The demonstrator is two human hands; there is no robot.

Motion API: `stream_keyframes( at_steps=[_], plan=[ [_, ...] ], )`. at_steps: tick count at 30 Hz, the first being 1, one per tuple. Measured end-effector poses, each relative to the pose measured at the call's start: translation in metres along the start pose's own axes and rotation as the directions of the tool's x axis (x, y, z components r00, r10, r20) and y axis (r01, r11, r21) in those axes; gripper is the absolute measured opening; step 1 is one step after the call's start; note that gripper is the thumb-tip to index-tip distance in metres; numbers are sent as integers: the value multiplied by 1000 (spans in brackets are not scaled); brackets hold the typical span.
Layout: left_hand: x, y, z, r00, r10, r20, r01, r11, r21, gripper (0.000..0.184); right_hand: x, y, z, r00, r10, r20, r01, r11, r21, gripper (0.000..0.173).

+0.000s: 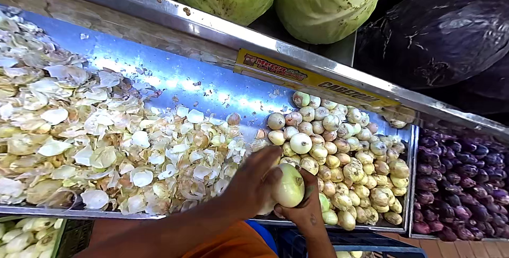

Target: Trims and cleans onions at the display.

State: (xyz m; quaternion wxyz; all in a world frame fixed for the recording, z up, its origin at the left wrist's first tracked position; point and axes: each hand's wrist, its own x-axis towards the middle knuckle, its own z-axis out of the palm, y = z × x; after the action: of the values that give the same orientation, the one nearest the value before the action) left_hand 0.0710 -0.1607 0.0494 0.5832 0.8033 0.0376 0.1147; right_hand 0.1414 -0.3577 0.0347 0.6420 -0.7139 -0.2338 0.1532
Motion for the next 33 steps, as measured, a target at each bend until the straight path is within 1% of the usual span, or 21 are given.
stream_keyframes(
  at_steps=[2,4,5,6,8,10,12,13,14,15,17,19,20,21,22,24,26,28,30,32,33],
  plan=[
    [-11,-1,24,975,222,27,-224,967,120,64,7,-2,5,992,93,-85,-80,986,144,110],
    [-24,-20,50,940,341,25,-336,905,262,64,13,-6,5,963,197,-183,-124,929,349,109],
    [-29,-32,58,928,369,55,-366,872,323,60,16,-8,5,947,231,-221,-127,907,401,107],
    [-32,-44,62,919,383,91,-389,847,361,55,18,-10,1,944,234,-231,-122,903,412,105],
    [-31,-61,55,913,387,125,-405,837,368,49,20,-11,-9,956,217,-200,-145,936,322,107],
    [-21,-65,34,936,350,36,-340,874,347,45,19,-8,-12,957,221,-190,-170,953,251,106],
    [-5,-50,14,953,274,-127,-216,913,346,49,18,-6,-11,953,245,-181,-205,955,213,102],
    [4,-36,6,960,237,-151,-177,928,328,50,19,-7,-9,949,265,-169,-232,954,191,102],
    [12,-20,1,978,180,-104,-144,947,288,60,20,-9,-7,944,292,-155,-267,950,164,102],
    [18,-5,-1,995,98,1,-95,970,225,79,19,-9,-3,935,325,-142,-305,941,143,103],
    [24,4,10,975,-53,217,38,997,70,117,10,-10,5,910,399,-111,-375,908,184,96],
    [36,-9,17,950,-105,295,120,992,-33,133,17,-11,9,900,419,-119,-380,889,257,91],
    [41,-16,18,939,-127,320,151,987,-48,133,19,-11,10,899,422,-119,-377,882,281,91],
    [42,-22,20,926,-161,341,181,983,-26,126,20,-11,11,895,429,-121,-382,879,287,91],
    [40,-27,24,916,-208,344,216,976,16,109,19,-11,11,891,433,-137,-392,885,251,91],
    [34,-32,30,901,-313,300,293,950,111,65,20,-11,13,888,417,-191,-400,908,124,90],
    [30,-33,34,892,-384,240,346,920,183,37,24,-9,16,885,399,-240,-406,914,24,89],
    [28,-36,33,902,-382,201,330,911,248,27,26,-6,19,883,390,-260,-408,913,-18,87],
    [27,-37,26,904,-359,233,279,907,317,24,26,-6,19,876,421,-234,-439,898,-27,84],
    [30,-39,13,896,-293,333,151,907,393,25,27,-5,16,863,465,-198,-471,882,19,79],
    [29,-42,7,896,-214,389,35,907,419,27,26,-3,15,856,487,-174,-482,873,74,76]
  ],
)
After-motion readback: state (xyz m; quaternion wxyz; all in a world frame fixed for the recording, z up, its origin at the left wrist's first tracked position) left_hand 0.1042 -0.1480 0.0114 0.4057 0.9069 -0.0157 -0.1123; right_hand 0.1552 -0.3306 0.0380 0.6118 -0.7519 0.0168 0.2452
